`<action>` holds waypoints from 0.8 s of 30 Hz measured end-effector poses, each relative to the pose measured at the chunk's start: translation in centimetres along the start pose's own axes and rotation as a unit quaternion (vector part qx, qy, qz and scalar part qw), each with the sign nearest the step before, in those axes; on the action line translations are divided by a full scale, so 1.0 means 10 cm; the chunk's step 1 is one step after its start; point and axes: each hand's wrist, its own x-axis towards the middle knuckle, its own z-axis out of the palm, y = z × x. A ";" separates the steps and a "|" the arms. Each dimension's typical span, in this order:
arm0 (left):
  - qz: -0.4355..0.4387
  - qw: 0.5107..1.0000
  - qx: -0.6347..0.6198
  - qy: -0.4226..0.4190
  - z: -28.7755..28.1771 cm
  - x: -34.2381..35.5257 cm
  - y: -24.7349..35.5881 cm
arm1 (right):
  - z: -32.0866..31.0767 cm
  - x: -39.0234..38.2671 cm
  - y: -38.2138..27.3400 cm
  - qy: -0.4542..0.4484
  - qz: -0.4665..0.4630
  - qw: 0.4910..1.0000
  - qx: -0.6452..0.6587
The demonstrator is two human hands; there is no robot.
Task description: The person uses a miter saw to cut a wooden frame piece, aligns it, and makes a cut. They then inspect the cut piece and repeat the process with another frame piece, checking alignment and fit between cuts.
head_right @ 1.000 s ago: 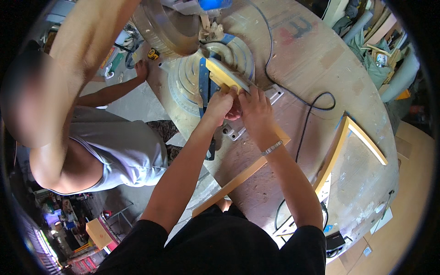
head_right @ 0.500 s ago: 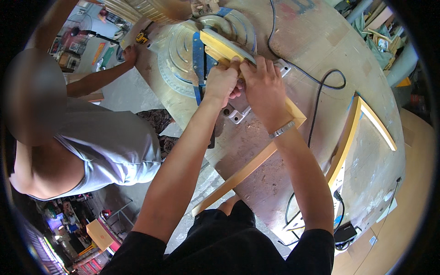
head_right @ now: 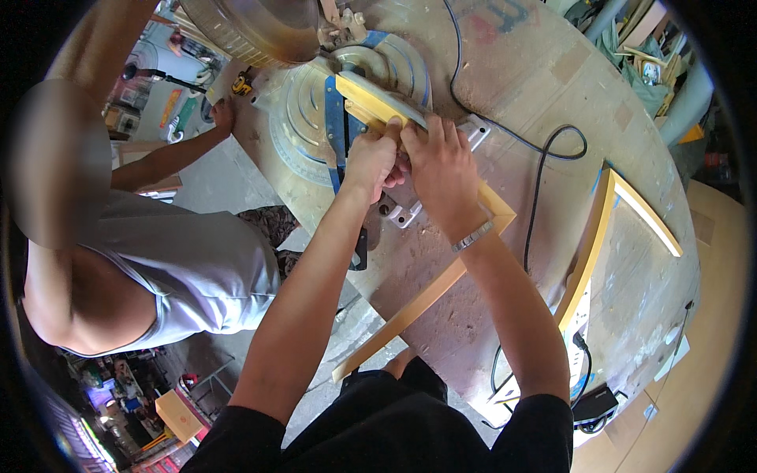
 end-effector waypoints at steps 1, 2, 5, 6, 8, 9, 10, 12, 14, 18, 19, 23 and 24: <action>-0.003 1.000 -0.003 -0.002 0.00 0.00 0.00 | 0.00 0.01 0.01 -0.001 0.000 1.000 0.002; -0.007 1.000 -0.005 -0.003 0.00 -0.01 0.00 | -0.01 0.01 0.01 0.001 0.000 1.000 0.003; -0.023 1.000 -0.011 -0.014 -0.02 -0.01 0.03 | -0.02 0.01 0.00 0.002 0.003 1.000 0.002; -0.023 1.000 -0.009 -0.013 -0.01 -0.01 0.03 | -0.01 0.00 0.00 -0.001 0.003 1.000 -0.001; -0.021 1.000 -0.006 -0.010 -0.01 -0.02 0.02 | 0.00 0.00 0.00 0.000 0.003 1.000 -0.002; -0.021 1.000 -0.011 -0.017 -0.03 -0.01 0.01 | 0.00 0.01 0.00 0.004 0.001 1.000 0.000; -0.021 0.999 -0.015 -0.023 -0.05 0.01 0.01 | 0.00 0.01 0.00 0.008 -0.001 1.000 0.002; -0.022 0.999 -0.020 -0.029 -0.06 0.02 0.01 | 0.00 0.01 -0.01 0.008 0.000 1.000 -0.001; -0.022 0.999 -0.019 -0.027 -0.04 0.01 0.01 | 0.01 0.01 0.00 0.012 -0.002 1.000 -0.003; -0.027 0.999 -0.031 -0.016 -0.02 0.02 0.01 | -0.01 0.01 0.00 0.004 -0.001 1.000 -0.004; -0.026 0.999 -0.030 -0.022 -0.05 0.03 0.01 | -0.01 0.01 0.00 -0.006 0.001 1.000 -0.004; -0.028 0.999 -0.035 -0.031 -0.05 0.03 0.00 | 0.02 0.00 0.01 0.006 -0.005 1.000 -0.004; -0.029 0.999 -0.035 -0.029 -0.04 0.02 0.01 | 0.02 0.00 0.01 0.009 -0.003 1.000 -0.004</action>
